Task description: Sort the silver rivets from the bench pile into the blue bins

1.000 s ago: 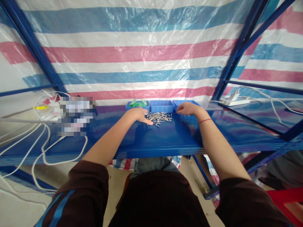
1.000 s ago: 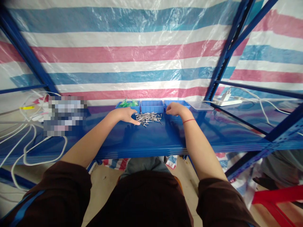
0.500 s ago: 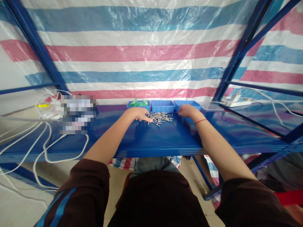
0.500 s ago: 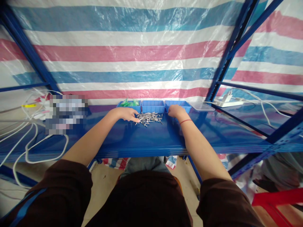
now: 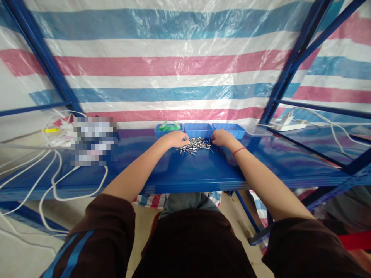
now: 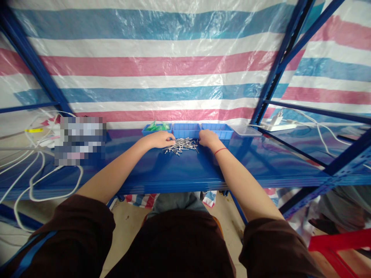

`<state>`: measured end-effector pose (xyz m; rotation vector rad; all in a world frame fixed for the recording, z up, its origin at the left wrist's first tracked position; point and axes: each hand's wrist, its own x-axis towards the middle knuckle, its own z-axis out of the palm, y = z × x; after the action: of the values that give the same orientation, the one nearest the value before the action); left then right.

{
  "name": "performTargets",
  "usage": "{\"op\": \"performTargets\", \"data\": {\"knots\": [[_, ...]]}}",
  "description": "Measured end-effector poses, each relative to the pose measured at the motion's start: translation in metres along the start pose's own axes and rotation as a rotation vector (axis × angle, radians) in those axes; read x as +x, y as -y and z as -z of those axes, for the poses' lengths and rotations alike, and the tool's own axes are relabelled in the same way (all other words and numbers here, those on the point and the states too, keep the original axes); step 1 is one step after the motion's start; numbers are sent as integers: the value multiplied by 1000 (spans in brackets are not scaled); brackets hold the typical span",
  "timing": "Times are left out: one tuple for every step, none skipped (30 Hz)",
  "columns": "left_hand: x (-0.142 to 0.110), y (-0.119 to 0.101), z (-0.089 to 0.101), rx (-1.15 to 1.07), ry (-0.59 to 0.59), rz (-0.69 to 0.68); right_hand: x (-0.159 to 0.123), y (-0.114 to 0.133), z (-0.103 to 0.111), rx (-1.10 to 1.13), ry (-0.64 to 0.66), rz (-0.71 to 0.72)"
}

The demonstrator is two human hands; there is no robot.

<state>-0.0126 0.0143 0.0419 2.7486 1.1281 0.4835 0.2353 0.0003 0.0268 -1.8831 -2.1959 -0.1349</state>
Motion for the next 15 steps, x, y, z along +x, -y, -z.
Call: {"op": "performTargets", "data": {"knots": [[1,-1,-2,7,-39,-9,0,1,1,91,4,39],[2,-2,-5,13,-75,-12,0,3,2,199,16,75],[3,-3,-8,17,-103,-12,0,5,4,314,30,101],[4,-5,-10,15,-122,-9,-1,7,5,425,42,111],[4,-6,-13,7,-134,-16,-2,9,6,523,53,109],[4,-8,-16,-7,-140,-26,-3,12,7,605,60,105],[5,-10,-18,-24,-147,-37,-4,14,8,674,65,109],[5,-13,-21,-42,-155,-49,-5,17,8,732,67,124],[5,-15,-24,-60,-167,-60,-6,20,9,783,75,146],[6,-17,-26,-79,-182,-71,-7,23,9,826,85,170],[7,-19,-28,-96,-197,-80,-8,26,9,860,93,194],[8,-21,-30,-112,-213,-85,-9,29,10,887,95,212],[9,-22,-32,-129,-232,-85,-10,31,10,906,89,223],[10,-24,-33,-146,-250,-80,-11,34,10,918,78,232],[11,-25,-34,-162,-267,-73,-11,36,11,925,63,240]]}}
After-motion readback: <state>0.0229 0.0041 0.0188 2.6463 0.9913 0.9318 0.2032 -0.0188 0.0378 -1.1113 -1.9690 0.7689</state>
